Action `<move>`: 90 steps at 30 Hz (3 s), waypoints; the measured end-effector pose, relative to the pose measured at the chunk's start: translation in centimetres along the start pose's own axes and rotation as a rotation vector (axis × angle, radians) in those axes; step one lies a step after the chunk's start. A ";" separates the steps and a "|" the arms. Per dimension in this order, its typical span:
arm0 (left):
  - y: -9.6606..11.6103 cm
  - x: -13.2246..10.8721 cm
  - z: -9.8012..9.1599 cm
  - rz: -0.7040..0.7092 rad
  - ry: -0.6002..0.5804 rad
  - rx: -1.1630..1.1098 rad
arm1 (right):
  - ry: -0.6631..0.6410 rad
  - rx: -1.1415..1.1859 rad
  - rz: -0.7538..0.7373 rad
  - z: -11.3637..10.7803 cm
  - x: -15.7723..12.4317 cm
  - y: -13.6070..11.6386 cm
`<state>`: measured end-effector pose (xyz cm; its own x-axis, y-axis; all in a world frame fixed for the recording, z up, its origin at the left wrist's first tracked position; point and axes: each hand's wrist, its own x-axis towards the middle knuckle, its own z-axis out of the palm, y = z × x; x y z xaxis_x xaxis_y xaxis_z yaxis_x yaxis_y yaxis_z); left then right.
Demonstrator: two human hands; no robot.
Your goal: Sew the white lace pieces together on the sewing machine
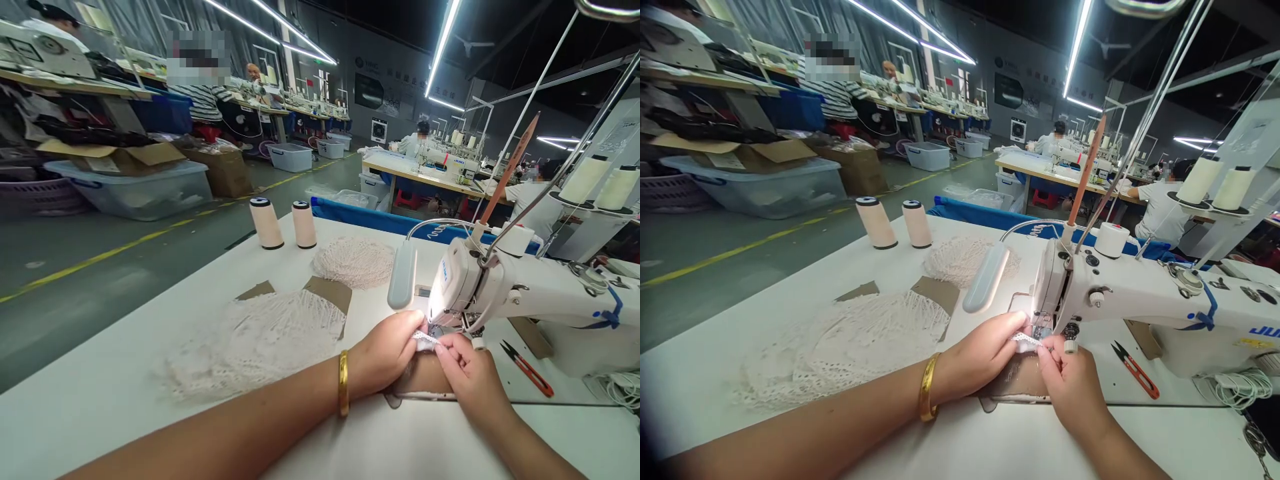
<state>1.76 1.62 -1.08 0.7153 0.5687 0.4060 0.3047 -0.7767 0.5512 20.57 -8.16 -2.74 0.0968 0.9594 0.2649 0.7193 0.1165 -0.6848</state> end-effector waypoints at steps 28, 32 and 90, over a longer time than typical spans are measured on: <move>1.4 -2.7 -0.6 0.374 -0.036 0.191 | -0.023 -0.327 -0.540 -1.2 -1.5 -0.4; 1.1 -2.4 -0.6 0.377 -0.031 0.220 | -0.002 -0.353 -0.524 -1.0 -1.3 0.1; 0.4 -1.0 -3.7 0.153 -0.118 0.225 | 0.029 -0.543 -0.650 -2.4 -0.1 -0.3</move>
<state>-1.17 1.75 1.39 0.8278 0.4151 0.3774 0.3100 -0.8991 0.3090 22.02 -8.94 -0.97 -0.4384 0.7364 0.5152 0.8678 0.4961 0.0293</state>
